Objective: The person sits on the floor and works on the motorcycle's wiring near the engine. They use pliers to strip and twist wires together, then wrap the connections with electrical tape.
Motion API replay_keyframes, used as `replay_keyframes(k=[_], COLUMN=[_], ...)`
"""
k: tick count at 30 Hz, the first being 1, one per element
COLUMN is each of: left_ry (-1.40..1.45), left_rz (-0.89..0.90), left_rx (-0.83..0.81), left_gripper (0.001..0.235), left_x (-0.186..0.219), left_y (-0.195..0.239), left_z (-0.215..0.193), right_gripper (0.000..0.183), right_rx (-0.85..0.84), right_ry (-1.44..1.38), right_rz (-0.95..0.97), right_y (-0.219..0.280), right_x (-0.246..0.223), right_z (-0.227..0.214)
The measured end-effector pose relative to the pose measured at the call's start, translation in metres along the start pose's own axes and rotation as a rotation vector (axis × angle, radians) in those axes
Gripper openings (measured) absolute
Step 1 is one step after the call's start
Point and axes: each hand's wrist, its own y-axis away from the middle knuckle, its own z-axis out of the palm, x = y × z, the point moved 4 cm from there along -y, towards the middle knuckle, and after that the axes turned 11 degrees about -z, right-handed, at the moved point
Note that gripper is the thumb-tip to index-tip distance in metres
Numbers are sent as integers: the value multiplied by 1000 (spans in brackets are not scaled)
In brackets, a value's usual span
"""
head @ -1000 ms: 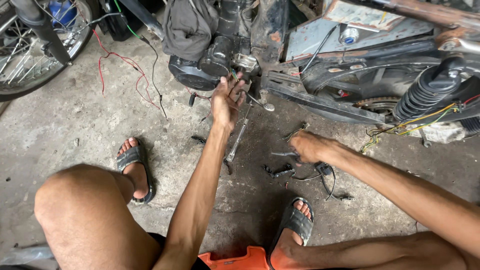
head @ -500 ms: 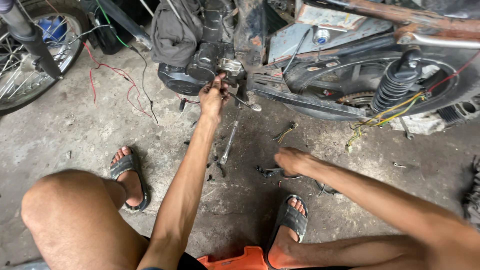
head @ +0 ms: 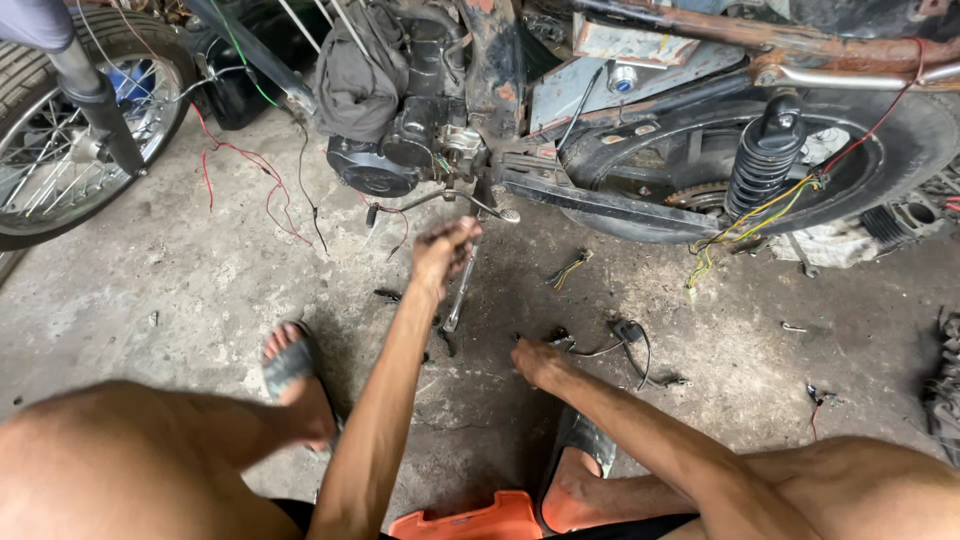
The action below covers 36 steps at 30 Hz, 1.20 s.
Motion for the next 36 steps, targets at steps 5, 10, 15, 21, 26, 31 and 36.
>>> replay_keyframes(k=[5,10,15,21,26,31,36], left_ry=[-54,-107,-155,-147,-143,-102,-109], left_rz=[-42,-68,-50,-97,-82,-80,-21], left_rx=[-25,-34,-43,-47,-52,-9,43], left_gripper=[26,33,46,32,32,36,26], left_x=[-31,-43,-43,-49,-44,-46,-37], left_y=[-3,-18,-32,-46,-50,-74,-84], left_z=[-3,-9,-10,6,30,43,43], right_gripper=[13,15,16,52,29,16,29], right_rx=[532,617,496,773,422,342,-495], right_ry=[127,556,708,517,562,627,319], right_rz=[695,703,879,91,123,-32,144], right_y=[-42,-41,-36,-41,-39,-25,-20], right_x=[31,11,40,144,115,105,93], right_z=[87,66,68,179,152,133,105])
